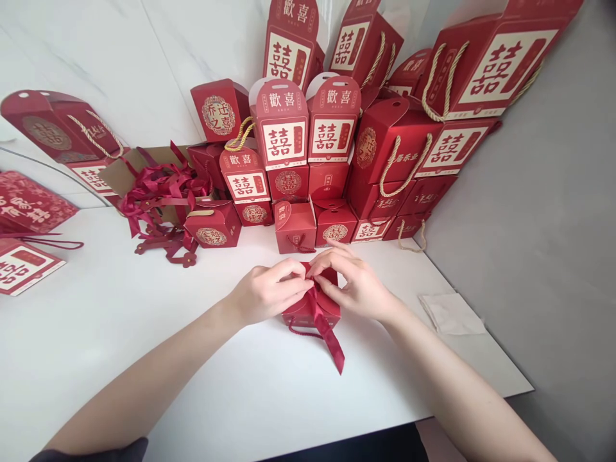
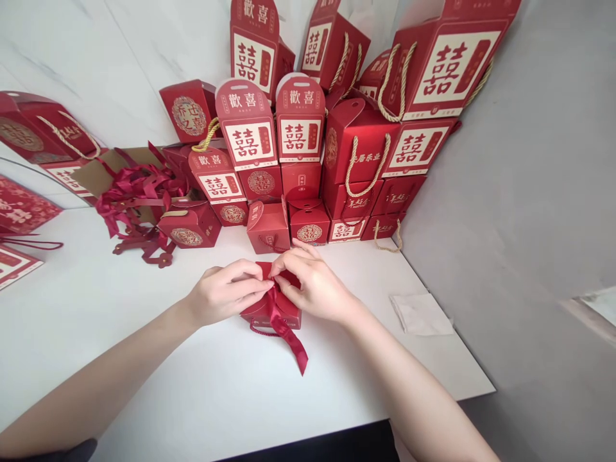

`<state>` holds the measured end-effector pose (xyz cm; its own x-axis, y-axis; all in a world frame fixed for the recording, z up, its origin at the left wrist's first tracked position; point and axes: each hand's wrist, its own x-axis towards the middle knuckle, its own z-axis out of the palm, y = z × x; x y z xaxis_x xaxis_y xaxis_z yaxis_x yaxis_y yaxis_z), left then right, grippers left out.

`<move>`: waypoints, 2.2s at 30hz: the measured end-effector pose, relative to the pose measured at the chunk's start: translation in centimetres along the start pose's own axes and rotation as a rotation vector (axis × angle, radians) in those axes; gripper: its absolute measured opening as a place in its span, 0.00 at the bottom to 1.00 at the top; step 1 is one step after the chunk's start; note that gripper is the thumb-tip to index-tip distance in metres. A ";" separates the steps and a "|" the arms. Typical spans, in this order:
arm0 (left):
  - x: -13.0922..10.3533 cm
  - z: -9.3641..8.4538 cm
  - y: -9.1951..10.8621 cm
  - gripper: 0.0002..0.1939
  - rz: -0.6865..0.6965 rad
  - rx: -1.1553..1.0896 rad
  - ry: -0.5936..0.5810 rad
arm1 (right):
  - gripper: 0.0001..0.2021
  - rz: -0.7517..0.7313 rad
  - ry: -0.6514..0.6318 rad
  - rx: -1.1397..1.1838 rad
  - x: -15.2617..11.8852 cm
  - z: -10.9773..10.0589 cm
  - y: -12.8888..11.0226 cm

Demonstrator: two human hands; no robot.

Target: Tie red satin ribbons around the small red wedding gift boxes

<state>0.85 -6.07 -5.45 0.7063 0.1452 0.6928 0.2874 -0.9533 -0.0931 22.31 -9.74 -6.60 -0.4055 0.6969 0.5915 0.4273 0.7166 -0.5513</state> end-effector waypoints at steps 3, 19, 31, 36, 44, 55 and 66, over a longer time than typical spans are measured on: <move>0.0 0.1 0.0 0.02 -0.009 0.006 0.010 | 0.10 0.013 0.013 0.002 -0.1 -0.1 -0.1; 0.0 0.2 0.0 0.02 0.008 -0.008 0.010 | 0.17 0.081 -0.089 0.083 -0.4 -1.2 -0.1; 0.2 0.2 0.1 0.02 0.010 0.019 0.023 | 0.15 0.118 -0.027 -0.007 -0.3 -1.1 0.1; 0.2 0.1 0.1 0.03 0.011 0.024 0.016 | 0.21 0.197 -0.080 0.054 -0.4 -1.3 -0.1; 0.4 0.0 0.2 0.02 0.009 0.037 0.019 | 0.13 0.372 0.109 0.590 -0.2 -0.4 -0.1; 0.5 0.0 0.2 0.04 0.000 0.034 0.012 | 0.21 0.664 0.021 1.071 -0.2 -3.4 -0.2; 0.3 0.0 0.0 0.02 0.001 0.013 -0.007 | 0.16 0.744 -0.263 0.049 -3.7 -8.2 4.0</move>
<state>1.08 -6.03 -5.29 0.7111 0.1459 0.6878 0.2950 -0.9499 -0.1035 32.18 -9.68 -6.16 -0.2076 0.9733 -0.0984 0.6278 0.0554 -0.7764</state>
